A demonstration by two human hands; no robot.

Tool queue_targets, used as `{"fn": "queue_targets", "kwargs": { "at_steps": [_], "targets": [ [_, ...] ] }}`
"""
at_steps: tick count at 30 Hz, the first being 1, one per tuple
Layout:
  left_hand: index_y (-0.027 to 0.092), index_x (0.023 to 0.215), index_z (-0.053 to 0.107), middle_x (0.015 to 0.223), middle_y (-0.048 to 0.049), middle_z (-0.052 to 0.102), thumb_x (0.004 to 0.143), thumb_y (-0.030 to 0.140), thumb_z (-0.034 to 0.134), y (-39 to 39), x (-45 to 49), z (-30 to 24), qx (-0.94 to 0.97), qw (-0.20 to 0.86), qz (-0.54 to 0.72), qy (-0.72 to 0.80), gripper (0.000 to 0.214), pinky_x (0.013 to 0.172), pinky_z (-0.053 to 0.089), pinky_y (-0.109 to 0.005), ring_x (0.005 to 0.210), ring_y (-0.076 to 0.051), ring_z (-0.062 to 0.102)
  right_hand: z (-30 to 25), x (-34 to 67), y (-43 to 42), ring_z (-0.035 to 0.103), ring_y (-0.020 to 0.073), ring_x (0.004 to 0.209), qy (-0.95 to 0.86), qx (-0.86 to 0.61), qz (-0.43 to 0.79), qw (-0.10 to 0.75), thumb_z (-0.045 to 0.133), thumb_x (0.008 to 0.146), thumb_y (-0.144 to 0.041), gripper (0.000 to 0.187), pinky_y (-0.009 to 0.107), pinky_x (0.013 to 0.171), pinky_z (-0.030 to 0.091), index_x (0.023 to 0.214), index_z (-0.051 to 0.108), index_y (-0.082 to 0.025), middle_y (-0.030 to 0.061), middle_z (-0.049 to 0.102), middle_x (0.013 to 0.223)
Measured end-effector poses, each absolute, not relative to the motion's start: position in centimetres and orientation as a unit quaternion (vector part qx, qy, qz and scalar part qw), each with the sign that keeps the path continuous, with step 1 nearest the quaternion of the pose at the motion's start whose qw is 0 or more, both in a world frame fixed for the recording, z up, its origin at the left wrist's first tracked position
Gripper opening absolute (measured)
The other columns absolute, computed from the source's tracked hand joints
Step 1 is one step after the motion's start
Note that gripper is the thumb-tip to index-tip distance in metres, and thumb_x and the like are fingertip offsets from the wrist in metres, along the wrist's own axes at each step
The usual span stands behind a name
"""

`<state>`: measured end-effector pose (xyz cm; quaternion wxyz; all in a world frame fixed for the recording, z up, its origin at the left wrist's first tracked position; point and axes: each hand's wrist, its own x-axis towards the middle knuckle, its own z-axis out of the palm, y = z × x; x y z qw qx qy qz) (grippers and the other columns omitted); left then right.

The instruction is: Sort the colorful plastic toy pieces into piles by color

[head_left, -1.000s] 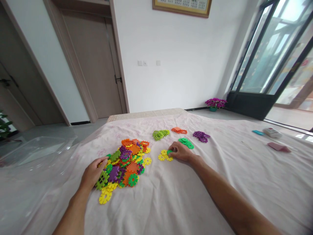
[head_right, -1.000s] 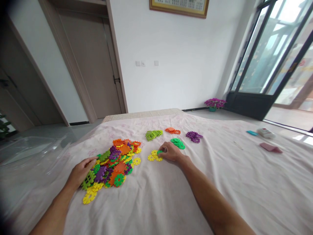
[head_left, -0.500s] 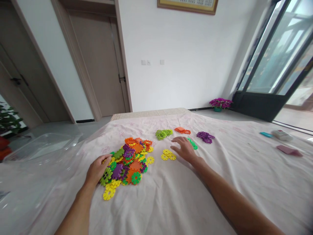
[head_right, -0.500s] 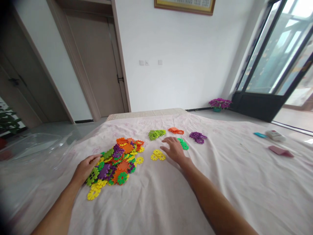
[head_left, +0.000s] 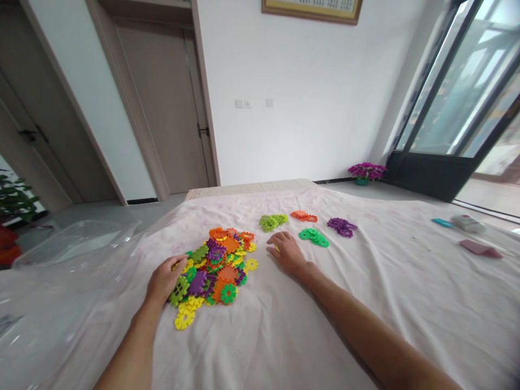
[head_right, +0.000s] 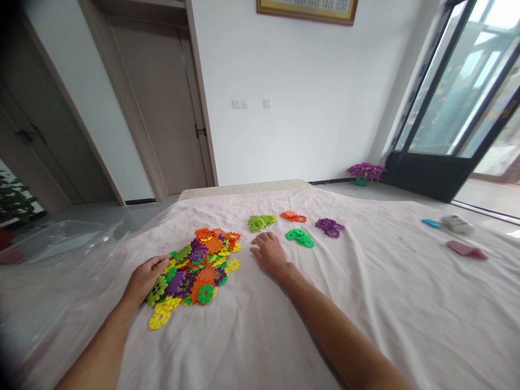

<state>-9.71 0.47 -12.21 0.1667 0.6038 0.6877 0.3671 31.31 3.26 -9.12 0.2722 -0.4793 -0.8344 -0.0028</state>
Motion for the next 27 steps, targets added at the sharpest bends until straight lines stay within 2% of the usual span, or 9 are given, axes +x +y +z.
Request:
{"fn": "queue_targets", "kwargs": {
  "at_steps": [4,7,11,14,17,22,24,27],
  "targets": [
    [0.025,0.109,0.07,0.117,-0.0029,0.071,0.084,0.052,0.048,0.5,-9.7,-12.2,0.605,0.168,0.367,0.686,0.043,0.091,0.047,-0.029,0.109,-0.023,0.064,-9.3,27.9,1.2,0.049,0.0244,0.106,-0.868,-0.422,0.017,0.261,0.057,0.09,-0.049,0.031,0.04,0.092,0.037,0.112,0.065,-0.029,0.0059,0.062,0.115],
    [0.025,0.109,0.07,0.117,-0.0024,0.071,0.084,0.052,0.048,0.6,-9.7,-12.3,0.603,0.17,0.366,0.688,0.043,0.09,0.048,-0.028,0.109,-0.022,0.064,-9.4,26.4,0.4,0.05,0.0243,0.104,-0.869,-0.431,0.031,0.24,0.061,0.087,-0.05,0.031,0.038,0.089,0.037,0.108,0.066,-0.027,0.0055,0.064,0.11],
    [0.026,0.107,0.071,0.115,-0.0015,0.072,0.084,0.051,0.048,0.7,-9.7,-12.4,0.6,0.156,0.362,0.696,0.041,0.09,0.047,-0.027,0.108,-0.021,0.064,-9.4,26.5,0.5,0.052,0.0216,0.098,-0.839,-0.471,0.054,0.267,0.068,0.083,-0.041,0.024,0.032,0.084,0.037,0.097,0.066,-0.023,0.0042,0.066,0.098],
    [0.027,0.107,0.071,0.115,-0.0007,0.072,0.084,0.051,0.048,0.8,-9.7,-12.5,0.6,0.151,0.361,0.697,0.04,0.09,0.047,-0.026,0.108,-0.021,0.064,-9.5,27.5,1.0,0.054,0.0181,0.091,-0.805,-0.501,0.069,0.309,0.064,0.086,-0.029,0.009,0.028,0.08,0.037,0.09,0.066,-0.022,0.0019,0.067,0.088],
    [0.027,0.108,0.071,0.115,-0.0008,0.072,0.085,0.051,0.047,0.9,-9.8,-12.5,0.603,0.152,0.36,0.696,0.041,0.09,0.048,-0.026,0.108,-0.021,0.064,-9.5,29.1,1.7,0.055,0.018,0.087,-0.758,-0.55,0.051,0.347,0.058,0.088,-0.025,0.009,0.028,0.079,0.037,0.09,0.067,-0.022,0.0015,0.068,0.086],
    [0.027,0.109,0.07,0.117,-0.0007,0.071,0.085,0.052,0.047,0.9,-9.8,-12.7,0.602,0.15,0.357,0.699,0.041,0.09,0.048,-0.026,0.109,-0.021,0.064,-9.2,31.9,2.6,0.052,0.0226,0.096,-0.675,-0.641,-0.05,0.362,0.056,0.09,-0.027,0.016,0.033,0.086,0.035,0.099,0.07,-0.023,0.0046,0.068,0.098],
    [0.027,0.108,0.07,0.117,-0.0008,0.071,0.085,0.051,0.048,0.9,-9.8,-12.6,0.602,0.147,0.356,0.699,0.041,0.091,0.047,-0.027,0.11,-0.021,0.064,-9.1,32.0,2.5,0.049,0.0246,0.102,-0.676,-0.64,-0.087,0.355,0.058,0.089,-0.029,0.019,0.035,0.089,0.033,0.104,0.069,-0.024,0.006,0.066,0.106],
    [0.027,0.108,0.07,0.116,-0.0008,0.071,0.085,0.051,0.047,0.9,-9.7,-12.4,0.601,0.145,0.35,0.704,0.041,0.09,0.047,-0.027,0.109,-0.021,0.064,-9.1,30.7,2.1,0.047,0.0245,0.106,-0.727,-0.6,-0.086,0.322,0.058,0.09,-0.031,0.017,0.036,0.09,0.032,0.101,0.071,-0.026,0.0058,0.064,0.109]
  ]
}}
